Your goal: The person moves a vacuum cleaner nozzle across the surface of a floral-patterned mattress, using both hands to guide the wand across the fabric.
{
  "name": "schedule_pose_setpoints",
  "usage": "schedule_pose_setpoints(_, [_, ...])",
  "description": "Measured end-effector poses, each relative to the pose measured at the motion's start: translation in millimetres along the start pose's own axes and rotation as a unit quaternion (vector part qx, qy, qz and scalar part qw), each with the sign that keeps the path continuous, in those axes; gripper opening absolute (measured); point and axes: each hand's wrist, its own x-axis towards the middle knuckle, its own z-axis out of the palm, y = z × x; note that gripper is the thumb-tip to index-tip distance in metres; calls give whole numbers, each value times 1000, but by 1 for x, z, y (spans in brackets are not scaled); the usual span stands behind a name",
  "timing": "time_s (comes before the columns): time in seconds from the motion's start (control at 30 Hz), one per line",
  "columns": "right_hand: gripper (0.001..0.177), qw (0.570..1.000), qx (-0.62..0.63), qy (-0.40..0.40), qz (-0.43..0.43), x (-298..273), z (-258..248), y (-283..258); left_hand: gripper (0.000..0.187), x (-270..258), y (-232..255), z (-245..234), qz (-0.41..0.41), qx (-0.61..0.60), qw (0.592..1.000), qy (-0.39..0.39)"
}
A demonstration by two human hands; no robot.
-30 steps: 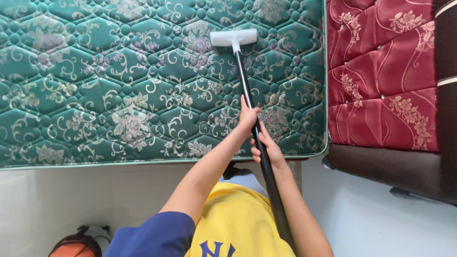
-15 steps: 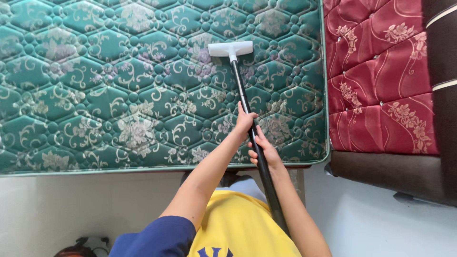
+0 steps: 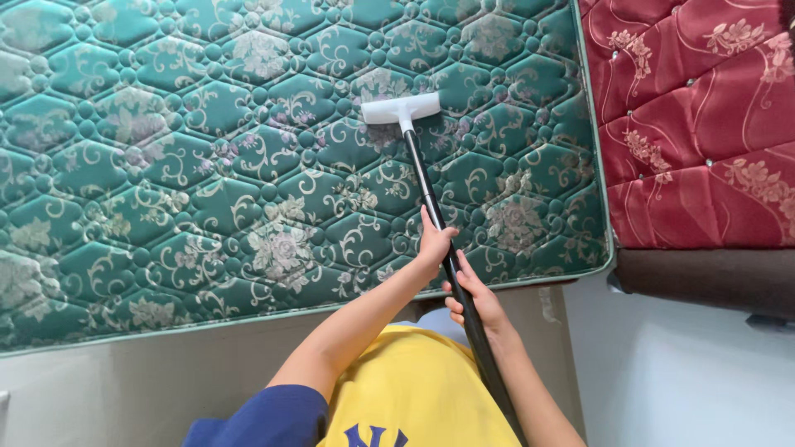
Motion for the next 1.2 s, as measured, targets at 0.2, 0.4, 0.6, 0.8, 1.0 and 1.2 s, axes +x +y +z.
schedule_pose_setpoints(0.2, [68, 999, -15, -5, -36, 46, 21, 9, 106, 23, 24, -32, 6, -27, 999, -33])
schedule_pose_setpoints(0.4, [68, 999, -28, -6, -38, 114, 44, -6, 104, 86, 61, -58, 2, 8, 999, -33])
schedule_pose_setpoints(0.6, [68, 998, -28, -2, -49, 92, 57, 7, 106, 70, 45, -60, 24, 21, 999, -6])
schedule_pose_setpoints(0.8, [69, 998, -32, 52, -25, 29, 74, 35, 107, 6, 28, -64, -18, 23, 999, -12])
schedule_pose_setpoints(1.0, [69, 999, -19, 31, -41, 52, 78, 28, 106, 19, 43, -71, -14, 11, 1000, -16])
schedule_pose_setpoints(1.2, [69, 997, -61, 31, -46, 119, 84, 0, 105, 90, 67, -82, 21, 15, 1000, 0])
